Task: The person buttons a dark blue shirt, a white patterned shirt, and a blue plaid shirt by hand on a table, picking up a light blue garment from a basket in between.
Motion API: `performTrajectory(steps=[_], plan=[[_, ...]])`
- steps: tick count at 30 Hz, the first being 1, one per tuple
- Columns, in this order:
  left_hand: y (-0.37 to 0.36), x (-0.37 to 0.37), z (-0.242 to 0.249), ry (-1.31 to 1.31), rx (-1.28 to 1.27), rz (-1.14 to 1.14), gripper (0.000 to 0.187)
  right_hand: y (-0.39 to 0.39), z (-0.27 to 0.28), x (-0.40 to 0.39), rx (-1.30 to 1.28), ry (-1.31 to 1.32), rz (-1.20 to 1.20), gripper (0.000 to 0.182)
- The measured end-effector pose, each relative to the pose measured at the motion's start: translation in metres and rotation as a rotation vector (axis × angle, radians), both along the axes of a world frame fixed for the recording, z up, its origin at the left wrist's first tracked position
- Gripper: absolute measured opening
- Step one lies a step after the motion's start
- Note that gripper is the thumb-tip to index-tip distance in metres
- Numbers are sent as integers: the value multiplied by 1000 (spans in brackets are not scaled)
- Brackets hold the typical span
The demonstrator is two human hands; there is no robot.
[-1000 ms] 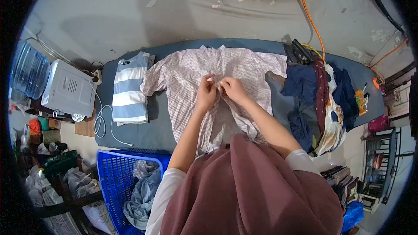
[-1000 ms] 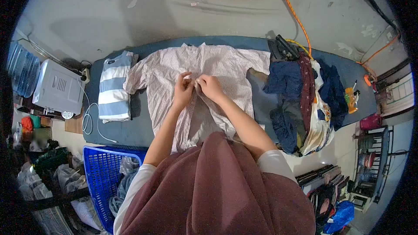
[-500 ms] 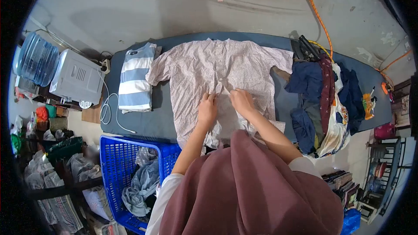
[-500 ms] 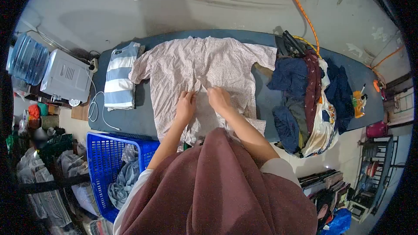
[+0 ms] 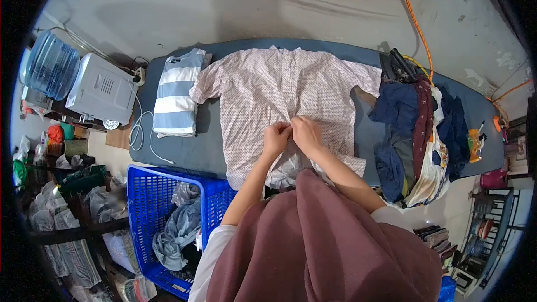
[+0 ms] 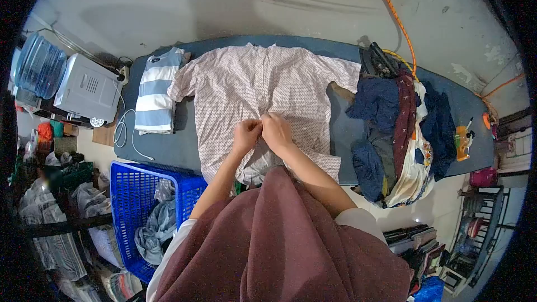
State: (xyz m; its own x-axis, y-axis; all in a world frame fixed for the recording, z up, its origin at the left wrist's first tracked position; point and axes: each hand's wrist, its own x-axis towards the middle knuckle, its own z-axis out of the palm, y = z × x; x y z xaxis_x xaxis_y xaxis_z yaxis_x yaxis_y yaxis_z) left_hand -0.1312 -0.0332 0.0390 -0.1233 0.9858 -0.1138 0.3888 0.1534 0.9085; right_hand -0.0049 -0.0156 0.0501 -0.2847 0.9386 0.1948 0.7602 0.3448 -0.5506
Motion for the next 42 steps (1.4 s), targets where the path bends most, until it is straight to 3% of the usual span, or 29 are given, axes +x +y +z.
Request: performTrajectory(steps=[5, 10, 13, 19, 23, 29, 35, 38, 42], plan=[[-4, 2, -6, -193, 19, 39, 17, -6, 6, 4, 36, -101, 35, 14], [-2, 0, -12, -293, 35, 75, 17, -6, 9, 5, -106, 40, -5, 13], [-2, -1, -4, -67, 20, 23, 20, -7, 6, 4, -99, 112, -20, 14], [-5, 2, 0, -236, -3, 44, 15, -4, -5, 4, -47, 127, -24, 16], [0, -1, -24, -416, -9, 61, 15, -9, -1, 2, -72, 137, -83, 18], [-3, -3, -29, -600, -38, 62, 17, 4, -8, 7, -288, 312, -29, 20], [-6, -8, -32, -644, -52, 24, 16, 10, 15, 13, -521, 258, 63, 21], [-6, -8, -33, -675, -55, 6, 16, 14, 2, 17, -619, 417, 63, 21], [-4, -5, -23, -597, -26, 5, 17, 5, 17, 13, -507, 383, 1, 22]])
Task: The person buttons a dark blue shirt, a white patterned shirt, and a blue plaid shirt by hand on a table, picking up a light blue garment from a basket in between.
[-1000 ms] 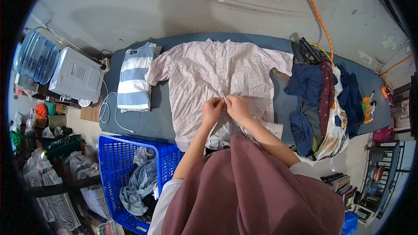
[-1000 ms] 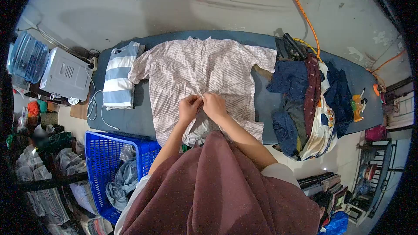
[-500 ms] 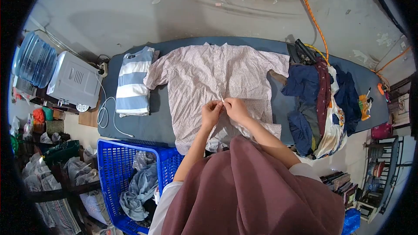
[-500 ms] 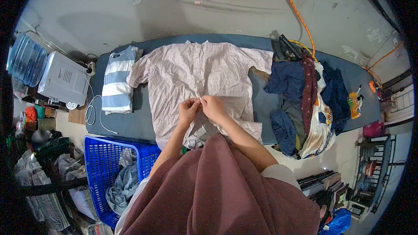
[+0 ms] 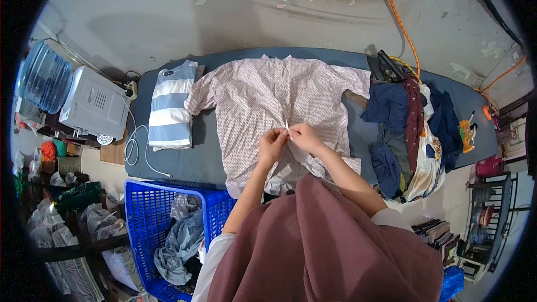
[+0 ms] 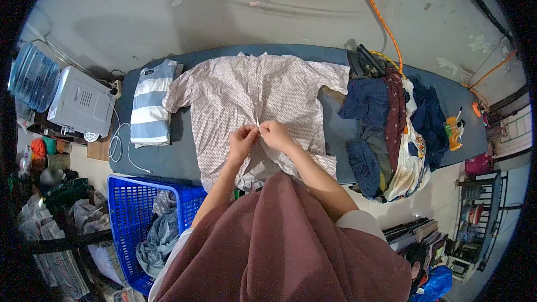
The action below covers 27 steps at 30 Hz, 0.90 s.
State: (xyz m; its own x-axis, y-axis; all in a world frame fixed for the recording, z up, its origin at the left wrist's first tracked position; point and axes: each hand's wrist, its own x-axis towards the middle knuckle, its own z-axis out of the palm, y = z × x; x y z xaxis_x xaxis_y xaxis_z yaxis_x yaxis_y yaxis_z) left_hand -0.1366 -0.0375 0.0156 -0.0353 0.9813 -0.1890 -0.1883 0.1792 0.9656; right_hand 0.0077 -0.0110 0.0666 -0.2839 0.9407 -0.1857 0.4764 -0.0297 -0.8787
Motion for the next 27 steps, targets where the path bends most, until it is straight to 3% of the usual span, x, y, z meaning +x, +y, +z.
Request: performTrajectory(steps=[5, 7, 11, 14, 18, 23, 27], plan=[[-1, 10, 14, 174, 48, 68, 17, -11, -42, -18, 330, -27, -293, 22], [-3, 13, 13, 313, 74, 109, 17, -17, -32, -22, 304, -89, -294, 20], [-9, 12, 18, 286, 57, 109, 14, -23, -13, -25, 334, -204, -245, 19], [-9, 9, 9, 106, 47, 98, 13, -21, -22, -25, 188, -48, -247, 25], [-8, 4, 3, 101, 4, 61, 14, -6, -47, -18, 29, 206, -296, 23], [-6, 0, -10, 166, -3, 25, 16, -5, -51, -13, -38, 104, -228, 14], [-8, -3, 4, 380, 65, 34, 14, -8, -42, -14, 11, 26, -247, 18]])
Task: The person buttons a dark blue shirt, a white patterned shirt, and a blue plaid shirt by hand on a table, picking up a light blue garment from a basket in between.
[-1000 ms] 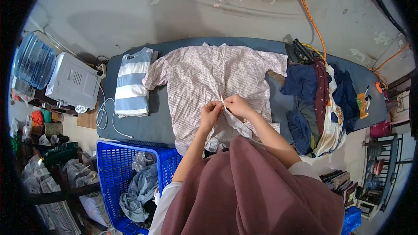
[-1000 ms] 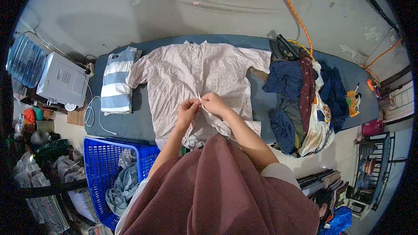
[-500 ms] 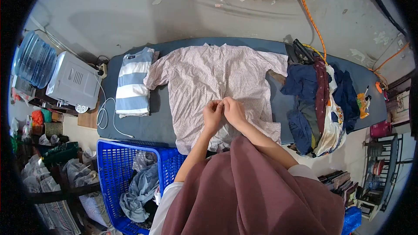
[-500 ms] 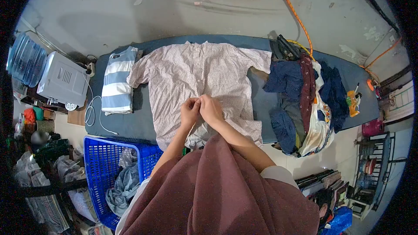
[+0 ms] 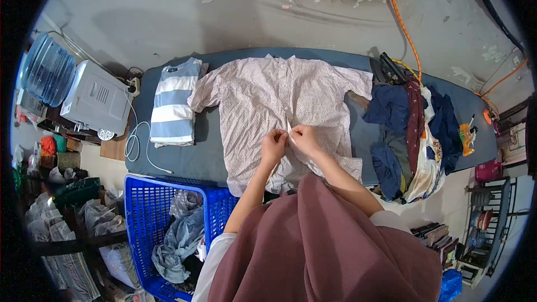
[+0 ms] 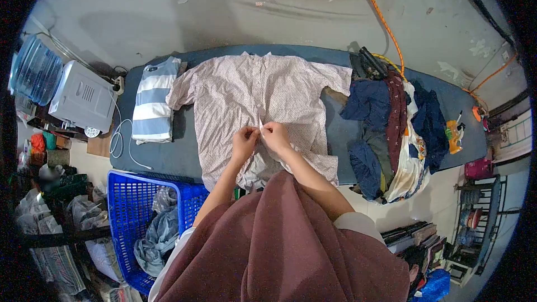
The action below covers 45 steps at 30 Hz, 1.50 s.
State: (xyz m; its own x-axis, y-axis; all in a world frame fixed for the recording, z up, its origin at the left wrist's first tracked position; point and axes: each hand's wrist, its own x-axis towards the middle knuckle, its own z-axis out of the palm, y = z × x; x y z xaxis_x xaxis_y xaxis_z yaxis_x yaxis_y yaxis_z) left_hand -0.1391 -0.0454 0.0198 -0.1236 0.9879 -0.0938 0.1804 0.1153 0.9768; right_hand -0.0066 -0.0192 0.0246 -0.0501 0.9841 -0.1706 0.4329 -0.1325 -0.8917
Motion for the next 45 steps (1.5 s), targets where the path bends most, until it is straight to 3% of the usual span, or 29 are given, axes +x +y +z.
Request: performTrajectory(steps=[2, 8, 11, 18, 23, 29, 36, 41, 45], plan=[[-1, 0, 10, 180, 60, 1, 13, -6, 3, -6, 131, -92, 20, 17], [2, -2, -11, 32, 9, 37, 12, -10, 24, -9, 195, -252, 135, 16], [-3, -2, 11, 72, 22, 8, 11, -9, 27, -6, 150, -264, 129, 14], [-2, -7, 8, 26, 46, -33, 12, -13, 23, -10, 270, -417, 109, 17], [0, -11, 5, -12, 34, -55, 13, -5, 26, -5, 137, -214, 159, 18], [-1, -8, -4, -250, -23, -55, 14, 5, 26, 9, 54, -134, 300, 17], [-1, 3, 28, 51, 23, 23, 15, -12, 3, -8, 347, -107, -20, 17], [-1, 1, 6, 141, 109, 69, 16, -15, 5, -7, 314, -50, 28, 17], [-3, -2, 13, 56, 37, 27, 17, -8, -5, 0, 184, 103, 33, 17]])
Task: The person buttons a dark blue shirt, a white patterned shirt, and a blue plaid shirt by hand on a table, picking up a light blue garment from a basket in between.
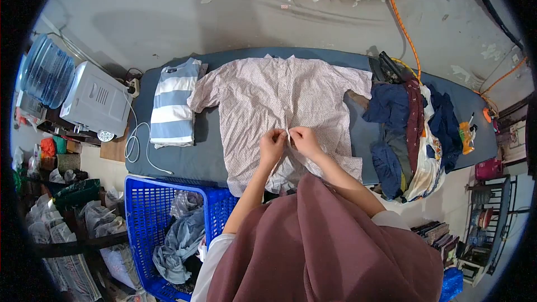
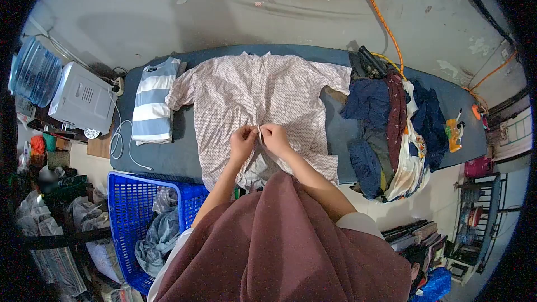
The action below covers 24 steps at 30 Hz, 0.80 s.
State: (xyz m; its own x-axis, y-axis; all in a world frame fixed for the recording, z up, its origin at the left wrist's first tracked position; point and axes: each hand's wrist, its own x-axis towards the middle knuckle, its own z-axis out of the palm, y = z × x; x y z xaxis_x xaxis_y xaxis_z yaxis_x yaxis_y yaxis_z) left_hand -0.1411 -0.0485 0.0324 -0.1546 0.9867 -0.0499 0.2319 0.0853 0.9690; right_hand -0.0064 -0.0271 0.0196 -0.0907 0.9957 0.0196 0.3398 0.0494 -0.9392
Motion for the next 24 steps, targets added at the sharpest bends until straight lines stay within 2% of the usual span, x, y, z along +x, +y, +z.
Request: performTrajectory(steps=[2, 5, 8, 11, 14, 17, 20, 23, 24], plan=[[-1, 2, 4, -1, 34, -5, 17, 1, -6, 2, 13, 27, -4, 16], [3, 1, -23, -98, 18, -10, 16, 1, -6, 2, 3, 24, -10, 13], [2, -2, -9, -285, -130, -30, 18, 0, 3, 0, -63, -57, -7, 12], [1, -1, 9, -158, -142, -24, 20, -1, 8, -2, -52, -50, -11, 12], [6, -9, -17, -139, -117, -52, 21, -1, 9, -2, -44, -47, 2, 13], [7, -9, -20, -74, -49, -31, 20, -1, 9, -2, -68, -60, 11, 13], [6, -8, -7, 42, -89, -53, 18, -3, 17, -4, -59, -115, 1, 13], [7, -11, -19, -231, -94, -89, 15, -4, 26, -3, -68, -153, -27, 13], [7, -11, -18, -213, -90, -91, 14, -4, 27, -3, -78, -157, -35, 13]])
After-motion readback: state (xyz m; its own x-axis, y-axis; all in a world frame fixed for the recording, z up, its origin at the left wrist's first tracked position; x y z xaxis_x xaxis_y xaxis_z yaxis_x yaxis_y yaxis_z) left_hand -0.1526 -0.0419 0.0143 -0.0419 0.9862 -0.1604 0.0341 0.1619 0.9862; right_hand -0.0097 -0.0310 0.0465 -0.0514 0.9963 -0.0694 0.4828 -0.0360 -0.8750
